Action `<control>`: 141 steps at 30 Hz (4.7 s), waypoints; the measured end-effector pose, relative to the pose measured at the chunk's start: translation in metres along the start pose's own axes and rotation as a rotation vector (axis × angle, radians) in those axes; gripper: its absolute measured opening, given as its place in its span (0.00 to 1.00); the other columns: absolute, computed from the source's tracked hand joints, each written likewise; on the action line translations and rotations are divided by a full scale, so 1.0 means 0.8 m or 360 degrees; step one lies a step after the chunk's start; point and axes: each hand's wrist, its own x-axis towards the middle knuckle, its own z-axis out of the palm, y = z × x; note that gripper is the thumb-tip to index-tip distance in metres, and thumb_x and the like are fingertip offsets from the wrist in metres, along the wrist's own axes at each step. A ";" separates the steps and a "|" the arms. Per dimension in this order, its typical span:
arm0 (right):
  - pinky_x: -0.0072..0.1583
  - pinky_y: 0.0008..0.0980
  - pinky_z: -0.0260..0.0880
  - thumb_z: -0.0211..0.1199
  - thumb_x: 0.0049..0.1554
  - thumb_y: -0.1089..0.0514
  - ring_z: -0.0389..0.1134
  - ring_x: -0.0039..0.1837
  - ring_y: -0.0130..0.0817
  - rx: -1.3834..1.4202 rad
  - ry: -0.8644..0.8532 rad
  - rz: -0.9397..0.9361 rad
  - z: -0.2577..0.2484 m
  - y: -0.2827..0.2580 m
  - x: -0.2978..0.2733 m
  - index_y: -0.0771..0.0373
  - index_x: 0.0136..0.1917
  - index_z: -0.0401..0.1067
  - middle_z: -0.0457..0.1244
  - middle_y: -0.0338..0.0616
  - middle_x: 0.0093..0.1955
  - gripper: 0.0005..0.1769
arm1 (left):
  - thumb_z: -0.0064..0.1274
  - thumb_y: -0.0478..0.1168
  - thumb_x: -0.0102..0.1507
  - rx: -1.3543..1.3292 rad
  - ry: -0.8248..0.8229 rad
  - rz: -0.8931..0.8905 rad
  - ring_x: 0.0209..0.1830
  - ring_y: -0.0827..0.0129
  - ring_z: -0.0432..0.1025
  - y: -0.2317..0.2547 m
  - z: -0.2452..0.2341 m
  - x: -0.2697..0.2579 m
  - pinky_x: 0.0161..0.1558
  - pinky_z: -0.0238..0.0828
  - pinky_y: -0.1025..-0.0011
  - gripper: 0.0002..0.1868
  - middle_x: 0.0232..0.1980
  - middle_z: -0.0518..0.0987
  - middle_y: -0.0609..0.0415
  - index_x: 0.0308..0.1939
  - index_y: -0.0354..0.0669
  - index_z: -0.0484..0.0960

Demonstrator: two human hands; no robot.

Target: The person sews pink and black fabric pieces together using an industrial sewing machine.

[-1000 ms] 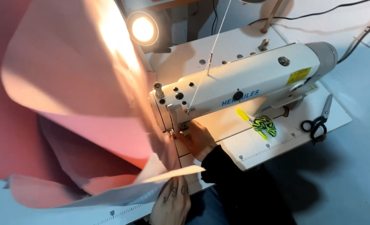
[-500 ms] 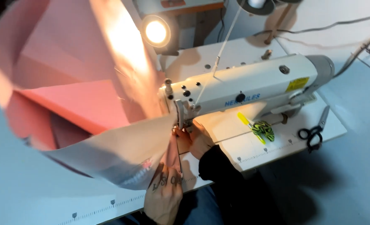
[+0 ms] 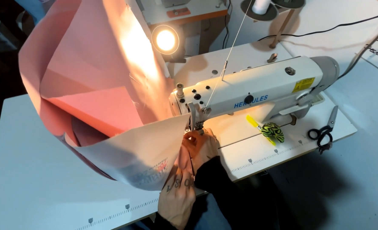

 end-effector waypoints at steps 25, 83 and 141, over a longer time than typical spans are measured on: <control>0.51 0.39 0.73 0.64 0.58 0.50 0.72 0.49 0.41 0.0100 -0.0418 -0.0267 0.054 0.118 0.049 0.63 0.54 0.69 0.69 0.48 0.46 0.17 | 0.51 0.38 0.52 -0.0061 0.0011 -0.0095 0.56 0.52 0.73 -0.051 -0.015 0.141 0.58 0.68 0.62 0.11 0.47 0.78 0.44 0.29 0.33 0.85; 0.57 0.45 0.73 0.63 0.54 0.59 0.68 0.57 0.50 -0.1395 0.0159 -0.0107 -0.037 0.148 -0.116 0.76 0.61 0.68 0.64 0.59 0.57 0.24 | 0.49 0.35 0.63 0.0219 0.0481 0.0026 0.62 0.58 0.72 -0.060 -0.003 0.116 0.66 0.64 0.54 0.10 0.51 0.79 0.50 0.39 0.36 0.85; 0.75 0.55 0.55 0.65 0.50 0.64 0.68 0.70 0.40 -0.0247 0.0160 -0.0945 -0.070 0.023 -0.151 0.56 0.64 0.72 0.67 0.40 0.67 0.27 | 0.48 0.41 0.57 0.0479 -0.0564 0.0708 0.40 0.50 0.76 0.031 0.017 0.068 0.70 0.54 0.51 0.26 0.40 0.82 0.29 0.48 0.17 0.82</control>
